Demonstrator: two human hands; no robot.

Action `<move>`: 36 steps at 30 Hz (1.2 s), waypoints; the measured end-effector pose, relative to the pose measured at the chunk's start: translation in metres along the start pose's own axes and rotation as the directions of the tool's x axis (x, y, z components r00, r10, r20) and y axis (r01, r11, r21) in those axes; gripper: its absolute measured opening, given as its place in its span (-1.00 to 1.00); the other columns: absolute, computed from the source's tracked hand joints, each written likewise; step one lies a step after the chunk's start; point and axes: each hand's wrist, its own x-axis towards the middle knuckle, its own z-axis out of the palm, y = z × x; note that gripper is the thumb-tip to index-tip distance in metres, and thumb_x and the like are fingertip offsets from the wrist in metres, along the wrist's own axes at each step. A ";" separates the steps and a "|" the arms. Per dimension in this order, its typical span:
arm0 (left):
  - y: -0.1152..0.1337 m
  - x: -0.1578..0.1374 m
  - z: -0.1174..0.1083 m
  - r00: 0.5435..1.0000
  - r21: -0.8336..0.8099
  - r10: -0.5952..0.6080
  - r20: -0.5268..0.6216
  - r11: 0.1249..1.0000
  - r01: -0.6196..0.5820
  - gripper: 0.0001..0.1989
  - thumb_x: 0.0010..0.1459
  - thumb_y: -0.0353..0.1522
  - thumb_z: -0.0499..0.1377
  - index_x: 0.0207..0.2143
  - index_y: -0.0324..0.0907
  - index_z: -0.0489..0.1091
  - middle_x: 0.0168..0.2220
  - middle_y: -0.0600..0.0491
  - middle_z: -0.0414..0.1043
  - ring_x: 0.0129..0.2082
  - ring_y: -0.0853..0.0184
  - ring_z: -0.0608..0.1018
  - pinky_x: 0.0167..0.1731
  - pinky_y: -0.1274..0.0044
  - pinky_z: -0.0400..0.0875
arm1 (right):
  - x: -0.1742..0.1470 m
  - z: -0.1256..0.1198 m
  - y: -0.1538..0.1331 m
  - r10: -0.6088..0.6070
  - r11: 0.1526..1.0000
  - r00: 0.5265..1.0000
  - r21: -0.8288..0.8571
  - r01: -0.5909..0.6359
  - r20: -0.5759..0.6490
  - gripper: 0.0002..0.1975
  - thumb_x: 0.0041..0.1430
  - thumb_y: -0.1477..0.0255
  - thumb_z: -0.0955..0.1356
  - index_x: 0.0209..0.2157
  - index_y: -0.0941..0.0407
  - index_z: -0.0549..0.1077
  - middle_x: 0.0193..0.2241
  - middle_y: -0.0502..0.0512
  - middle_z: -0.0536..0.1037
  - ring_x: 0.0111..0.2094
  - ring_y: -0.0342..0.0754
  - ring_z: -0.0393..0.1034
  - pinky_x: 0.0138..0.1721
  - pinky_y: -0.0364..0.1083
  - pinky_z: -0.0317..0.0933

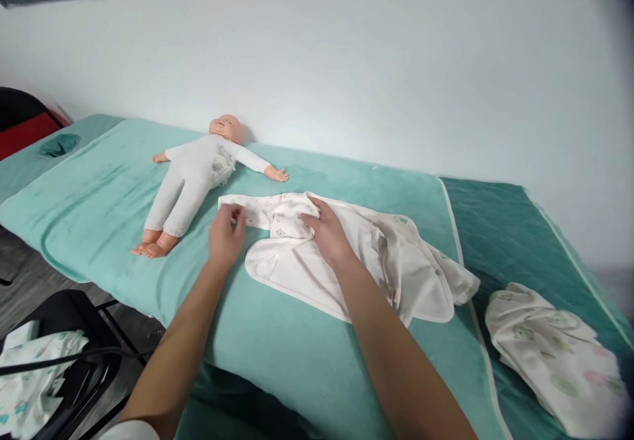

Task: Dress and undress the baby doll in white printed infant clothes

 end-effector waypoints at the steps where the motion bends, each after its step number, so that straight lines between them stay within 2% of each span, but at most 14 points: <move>1: 0.008 -0.014 -0.002 0.994 -0.026 -0.001 0.112 1.000 0.004 -0.82 0.37 -0.27 0.10 -0.12 -0.14 0.44 -0.22 -0.01 0.52 -0.21 0.23 0.53 -0.15 0.39 0.41 | 0.000 -0.001 0.000 0.000 0.999 1.000 -0.036 0.000 -0.012 -0.40 0.03 0.29 0.42 0.15 0.05 0.41 -0.01 0.13 0.58 0.01 0.13 0.48 0.05 0.14 0.41; 3: 0.022 -0.041 -0.005 0.966 0.011 0.045 0.254 0.999 -0.049 -0.79 0.32 -0.20 0.19 -0.13 -0.13 0.47 -0.21 0.00 0.55 -0.17 0.19 0.54 -0.12 0.35 0.39 | 0.001 -0.004 0.000 -0.019 0.992 0.999 -0.124 0.014 -0.040 -0.43 0.04 0.33 0.40 0.14 0.04 0.43 -0.01 0.12 0.57 0.02 0.13 0.47 0.09 0.14 0.38; 5: 0.032 -0.060 -0.008 0.953 0.016 0.076 0.294 0.996 -0.085 -0.79 0.28 -0.20 0.26 -0.13 -0.13 0.47 -0.18 0.00 0.57 -0.13 0.16 0.55 -0.08 0.31 0.37 | 0.002 -0.007 0.002 -0.065 0.974 0.996 -0.223 0.051 -0.057 -0.47 0.05 0.38 0.35 0.12 0.05 0.44 0.01 0.13 0.56 0.05 0.13 0.45 0.15 0.15 0.32; 10: 0.046 -0.080 -0.013 0.949 -0.211 0.226 0.219 0.961 -0.180 -0.87 0.33 -0.37 0.19 -0.08 -0.10 0.43 -0.18 0.02 0.54 -0.17 0.28 0.56 -0.14 0.42 0.46 | 0.003 -0.013 0.000 -0.130 0.916 0.985 -0.393 0.077 -0.110 -0.48 0.07 0.42 0.28 0.11 0.07 0.44 0.01 0.19 0.57 -0.02 0.11 0.46 0.17 0.16 0.26; 14: 0.054 -0.095 -0.012 0.879 -0.224 0.455 0.145 0.880 -0.419 -0.69 0.32 -0.53 0.09 0.06 -0.10 0.39 -0.11 -0.05 0.51 -0.11 0.27 0.54 -0.14 0.43 0.49 | 0.001 -0.015 -0.005 -0.123 0.875 0.977 -0.483 0.025 -0.172 -0.49 0.11 0.39 0.29 0.12 0.07 0.44 0.00 0.26 0.57 -0.11 0.13 0.44 0.05 0.14 0.30; 16: 0.058 -0.101 -0.010 0.845 -0.174 0.516 0.139 0.853 -0.492 -0.62 0.30 -0.54 0.09 0.11 -0.09 0.36 -0.11 -0.07 0.50 -0.12 0.25 0.54 -0.14 0.41 0.49 | 0.001 -0.017 -0.007 -0.115 0.851 0.977 -0.525 0.002 -0.182 -0.51 0.14 0.37 0.29 0.12 0.07 0.45 -0.01 0.26 0.57 -0.12 0.13 0.44 0.01 0.12 0.31; 18: 0.060 -0.103 -0.008 0.863 -0.097 0.485 0.144 0.874 -0.475 -0.61 0.29 -0.50 0.13 0.15 -0.09 0.34 -0.10 -0.09 0.49 -0.12 0.22 0.55 -0.14 0.38 0.48 | 0.002 -0.019 -0.008 -0.099 0.834 0.977 -0.551 -0.022 -0.189 -0.53 0.15 0.36 0.28 0.11 0.06 0.46 -0.06 0.23 0.58 -0.17 0.11 0.45 -0.03 0.10 0.31; 21: 0.061 -0.102 -0.006 0.921 -0.027 0.339 0.193 0.940 -0.341 -0.68 0.25 -0.45 0.17 0.05 -0.12 0.40 -0.14 -0.08 0.50 -0.16 0.18 0.55 -0.18 0.35 0.47 | 0.004 -0.023 -0.010 -0.023 0.854 0.981 -0.513 -0.081 -0.193 -0.55 0.15 0.33 0.31 0.09 0.04 0.46 -0.27 0.10 0.58 -0.35 0.03 0.43 -0.14 0.07 0.34; 24: 0.058 -0.099 -0.008 0.965 -0.154 0.165 0.203 0.979 -0.135 -0.89 0.22 -0.44 0.15 -0.21 -0.11 0.43 -0.31 0.03 0.49 -0.29 0.25 0.52 -0.28 0.42 0.42 | 0.003 -0.021 -0.014 0.075 0.955 0.989 -0.275 -0.107 -0.126 -0.53 0.13 0.22 0.38 0.08 0.04 0.46 -0.37 0.01 0.54 -0.42 -0.03 0.42 -0.26 0.02 0.38; 26: 0.055 -0.098 -0.010 0.994 -0.246 -0.071 0.084 0.965 0.090 -0.92 0.23 -0.44 0.13 -0.26 -0.10 0.40 -0.35 0.07 0.46 -0.34 0.30 0.50 -0.33 0.46 0.41 | 0.000 -0.014 -0.017 0.084 0.996 0.996 -0.021 -0.084 0.000 -0.43 0.12 0.14 0.43 0.14 0.03 0.42 -0.26 0.04 0.58 -0.30 -0.01 0.50 -0.19 0.01 0.43; 28: 0.052 -0.098 -0.011 0.942 -0.297 -0.325 -0.081 0.910 0.289 -0.92 0.26 -0.41 0.12 -0.20 -0.10 0.37 -0.28 0.06 0.46 -0.29 0.30 0.51 -0.28 0.46 0.44 | -0.002 -0.005 -0.018 0.038 0.987 0.991 0.147 -0.057 0.129 -0.33 0.12 0.10 0.46 0.22 0.00 0.34 -0.05 0.09 0.60 -0.08 0.02 0.54 -0.01 0.06 0.45; 30: 0.049 -0.098 -0.011 0.882 -0.308 -0.426 -0.203 0.882 0.355 -0.84 0.29 -0.35 0.13 -0.08 -0.10 0.34 -0.13 0.00 0.44 -0.14 0.26 0.52 -0.14 0.41 0.47 | -0.004 0.002 -0.015 -0.016 0.988 0.975 0.155 -0.019 0.222 -0.30 0.10 0.10 0.49 0.24 -0.04 0.33 0.15 0.13 0.52 0.14 0.05 0.46 0.18 0.11 0.35; 32: 0.048 -0.098 -0.011 0.879 -0.263 -0.377 -0.291 0.915 0.306 -0.74 0.30 -0.32 0.15 0.03 -0.10 0.28 0.03 -0.08 0.37 0.05 0.21 0.47 0.02 0.34 0.44 | -0.005 0.007 -0.010 -0.059 0.997 0.955 0.064 0.042 0.290 -0.35 0.10 0.12 0.50 0.20 -0.04 0.39 0.26 0.14 0.43 0.28 0.07 0.34 0.30 0.13 0.23; 36: 0.052 -0.098 -0.010 0.931 -0.048 -0.055 -0.361 0.998 0.040 -0.74 0.31 -0.40 0.14 0.04 -0.12 0.26 0.09 -0.14 0.33 0.19 0.13 0.39 0.21 0.16 0.32 | -0.010 0.011 -0.005 -0.084 0.971 0.930 -0.180 0.157 0.358 -0.52 0.24 0.17 0.41 0.16 -0.02 0.48 0.28 0.10 0.41 0.28 0.08 0.32 0.34 0.14 0.17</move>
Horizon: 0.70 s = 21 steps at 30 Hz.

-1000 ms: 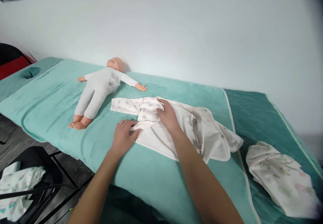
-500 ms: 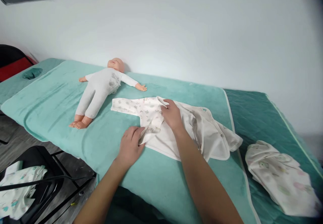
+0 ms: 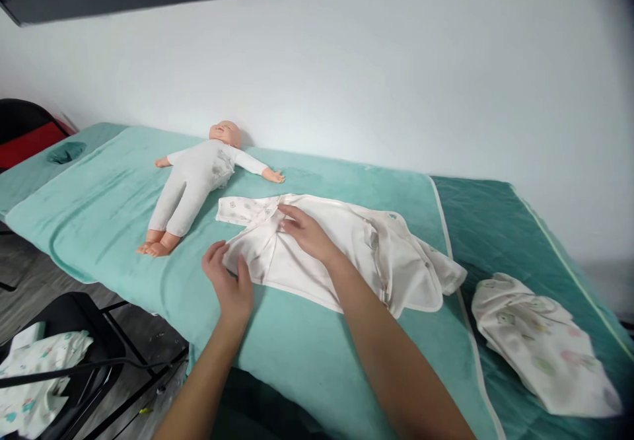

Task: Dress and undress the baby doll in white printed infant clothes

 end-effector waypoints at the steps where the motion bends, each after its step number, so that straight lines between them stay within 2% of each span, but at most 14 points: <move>1: 0.001 -0.001 0.000 0.995 0.003 0.093 0.043 0.996 -0.093 -0.76 0.31 -0.44 0.12 0.02 -0.12 0.28 0.05 -0.13 0.38 0.16 0.13 0.42 0.21 0.14 0.32 | -0.002 0.002 -0.001 -0.010 0.998 1.000 -0.068 0.011 0.017 -0.53 0.27 0.20 0.39 0.18 -0.02 0.47 0.28 0.09 0.41 0.28 0.08 0.32 0.33 0.15 0.17; 3: 0.003 -0.002 0.001 0.953 -0.049 0.251 0.170 0.968 -0.246 -0.76 0.31 -0.51 0.08 -0.02 -0.10 0.31 -0.04 -0.08 0.46 0.06 0.17 0.50 0.12 0.19 0.41 | -0.004 0.007 -0.005 -0.071 0.977 0.994 -0.197 0.085 0.080 -0.52 0.32 0.28 0.34 0.25 -0.02 0.42 0.32 0.09 0.36 0.35 0.08 0.23 0.38 0.16 0.09; 5: 0.004 -0.002 0.003 0.895 -0.111 0.331 0.300 0.943 -0.312 -0.72 0.30 -0.55 0.05 -0.02 -0.08 0.34 -0.07 -0.05 0.51 0.00 0.21 0.54 0.02 0.26 0.47 | -0.006 0.013 -0.009 -0.148 0.932 0.975 -0.308 0.193 0.165 -0.45 0.34 0.36 0.30 0.34 -0.04 0.32 0.39 0.08 0.24 0.45 0.05 0.02 0.46 0.19 -0.11; 8: 0.005 -0.002 0.008 0.854 -0.086 0.300 0.425 0.953 -0.291 -0.71 0.33 -0.52 0.03 0.01 -0.08 0.37 0.01 -0.07 0.54 0.03 0.19 0.56 0.01 0.27 0.50 | -0.006 0.019 -0.012 -0.164 0.862 0.953 -0.432 0.264 0.255 -0.35 0.34 0.43 0.26 0.43 -0.07 0.16 0.47 0.06 0.05 0.51 0.04 -0.16 0.48 0.27 -0.35; 10: 0.006 -0.002 0.010 0.849 -0.039 0.259 0.460 0.961 -0.273 -0.73 0.34 -0.49 0.03 0.01 -0.10 0.40 0.02 -0.07 0.55 0.05 0.17 0.57 0.04 0.25 0.48 | -0.004 0.020 -0.008 -0.147 0.837 0.961 -0.489 0.247 0.234 -0.37 0.37 0.43 0.24 0.43 -0.04 0.15 0.46 0.10 0.05 0.50 0.06 -0.14 0.47 0.30 -0.35; 12: 0.006 -0.001 0.010 0.845 -0.010 0.240 0.478 0.963 -0.268 -0.78 0.36 -0.45 0.05 -0.05 -0.12 0.43 -0.06 -0.07 0.59 -0.03 0.16 0.58 -0.01 0.26 0.47 | -0.003 0.020 -0.004 -0.170 0.831 0.970 -0.504 0.235 0.172 -0.41 0.37 0.42 0.25 0.40 0.00 0.22 0.46 0.14 0.08 0.49 0.07 -0.09 0.47 0.28 -0.30; 14: 0.007 -0.001 0.008 0.841 0.015 0.228 0.491 0.963 -0.270 -0.83 0.37 -0.41 0.06 -0.13 -0.13 0.46 -0.20 -0.04 0.60 -0.16 0.17 0.58 -0.10 0.29 0.44 | -0.004 0.020 -0.004 -0.236 0.852 0.964 -0.452 0.265 0.119 -0.44 0.35 0.41 0.26 0.36 0.03 0.29 0.46 0.14 0.06 0.48 0.05 -0.07 0.48 0.22 -0.22; 16: 0.008 0.000 0.007 0.845 0.039 0.214 0.491 0.963 -0.267 -0.83 0.38 -0.37 0.06 -0.18 -0.13 0.47 -0.29 -0.03 0.57 -0.24 0.18 0.56 -0.18 0.32 0.41 | -0.008 0.018 -0.017 -0.295 0.891 0.952 -0.335 0.305 0.081 -0.48 0.35 0.38 0.27 0.31 0.03 0.35 0.46 0.13 0.07 0.47 0.03 -0.03 0.48 0.15 -0.14; 19: 0.008 0.001 0.007 0.842 0.056 0.195 0.503 0.965 -0.257 -0.81 0.38 -0.36 0.06 -0.19 -0.13 0.48 -0.33 -0.03 0.54 -0.27 0.18 0.54 -0.21 0.34 0.37 | -0.027 0.007 -0.059 -0.301 0.945 0.953 -0.124 0.303 0.038 -0.53 0.36 0.22 0.31 0.26 -0.04 0.42 0.38 0.10 0.25 0.41 0.07 0.13 0.44 0.15 0.01; 21: 0.007 0.002 0.007 0.838 0.060 0.176 0.517 0.969 -0.241 -0.80 0.38 -0.34 0.06 -0.19 -0.12 0.48 -0.32 -0.03 0.54 -0.26 0.18 0.54 -0.20 0.34 0.37 | -0.046 -0.012 -0.092 -0.325 0.946 0.945 -0.008 0.325 -0.048 -0.52 0.35 0.11 0.33 0.24 -0.10 0.43 0.32 0.05 0.36 0.38 0.13 0.19 0.36 0.20 0.13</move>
